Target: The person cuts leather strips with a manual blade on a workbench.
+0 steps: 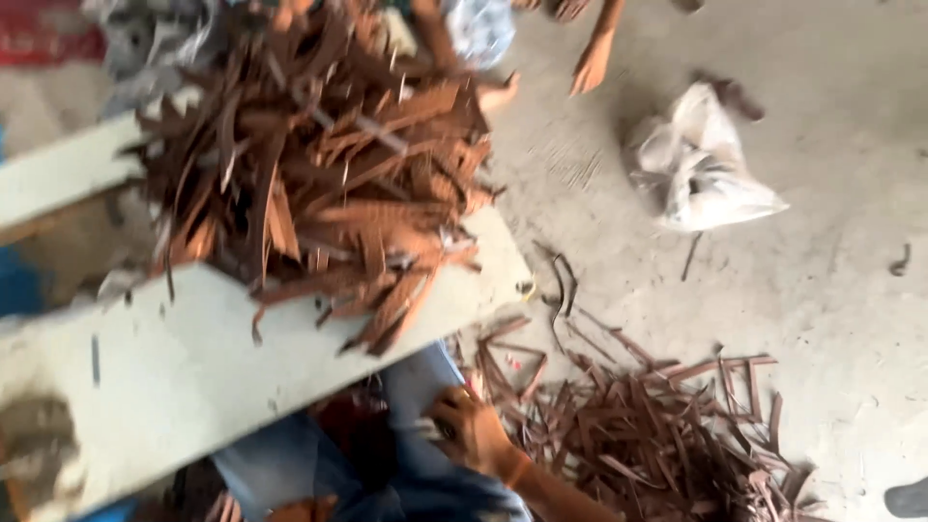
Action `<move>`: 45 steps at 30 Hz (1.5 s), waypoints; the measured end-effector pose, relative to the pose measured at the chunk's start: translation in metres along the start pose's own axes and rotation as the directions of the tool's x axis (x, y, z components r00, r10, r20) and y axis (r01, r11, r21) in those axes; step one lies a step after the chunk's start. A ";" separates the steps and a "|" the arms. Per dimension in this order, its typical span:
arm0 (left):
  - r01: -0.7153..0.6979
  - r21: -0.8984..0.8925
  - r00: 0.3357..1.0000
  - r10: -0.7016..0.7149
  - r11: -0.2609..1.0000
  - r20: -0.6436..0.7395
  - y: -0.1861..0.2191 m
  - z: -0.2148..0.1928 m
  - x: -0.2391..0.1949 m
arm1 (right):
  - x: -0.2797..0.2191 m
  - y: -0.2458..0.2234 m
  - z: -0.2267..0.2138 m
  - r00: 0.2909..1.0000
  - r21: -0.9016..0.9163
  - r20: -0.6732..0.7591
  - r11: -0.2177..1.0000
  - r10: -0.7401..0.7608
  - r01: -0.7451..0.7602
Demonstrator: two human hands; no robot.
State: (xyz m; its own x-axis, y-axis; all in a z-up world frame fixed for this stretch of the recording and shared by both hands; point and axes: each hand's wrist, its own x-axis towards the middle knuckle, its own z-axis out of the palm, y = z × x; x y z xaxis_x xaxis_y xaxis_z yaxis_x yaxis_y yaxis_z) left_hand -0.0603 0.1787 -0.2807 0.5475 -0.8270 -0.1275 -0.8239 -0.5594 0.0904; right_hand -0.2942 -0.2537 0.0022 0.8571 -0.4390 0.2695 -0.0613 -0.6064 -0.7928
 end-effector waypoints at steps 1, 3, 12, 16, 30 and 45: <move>-0.027 0.030 0.997 0.024 0.999 0.074 0.002 0.004 0.012 | -0.002 0.003 -0.002 0.999 0.011 0.016 0.999 0.048 -0.048; -0.061 0.052 0.987 0.053 0.997 0.152 0.062 -0.030 0.042 | -0.008 0.004 -0.011 0.994 0.017 0.033 0.994 0.104 -0.104; -0.281 -0.634 0.954 0.139 0.720 -0.266 0.220 -0.234 0.133 | -0.042 -0.009 0.028 0.960 -0.073 -0.078 0.959 0.270 -0.275; -0.293 -0.703 0.956 0.183 0.647 -0.230 0.213 -0.201 0.137 | -0.041 -0.005 0.048 0.908 -0.131 -0.181 0.906 0.378 -0.403; -0.196 -0.875 0.976 0.171 0.442 -0.132 0.183 -0.156 0.117 | -0.026 -0.020 0.062 0.853 -0.448 0.218 0.825 0.474 -0.344; -0.215 -0.885 0.976 0.124 0.414 -0.180 0.204 -0.166 0.126 | -0.056 -0.040 0.021 0.891 -0.315 0.001 0.845 0.455 -0.431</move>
State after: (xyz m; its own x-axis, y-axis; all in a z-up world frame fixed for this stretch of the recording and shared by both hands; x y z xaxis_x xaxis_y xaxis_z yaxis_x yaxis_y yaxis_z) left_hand -0.1356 -0.0491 -0.1142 0.4587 -0.8863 0.0644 -0.3295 -0.1023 0.9386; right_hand -0.3284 -0.1911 0.0070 0.7360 -0.6661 -0.1211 -0.5828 -0.5324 -0.6139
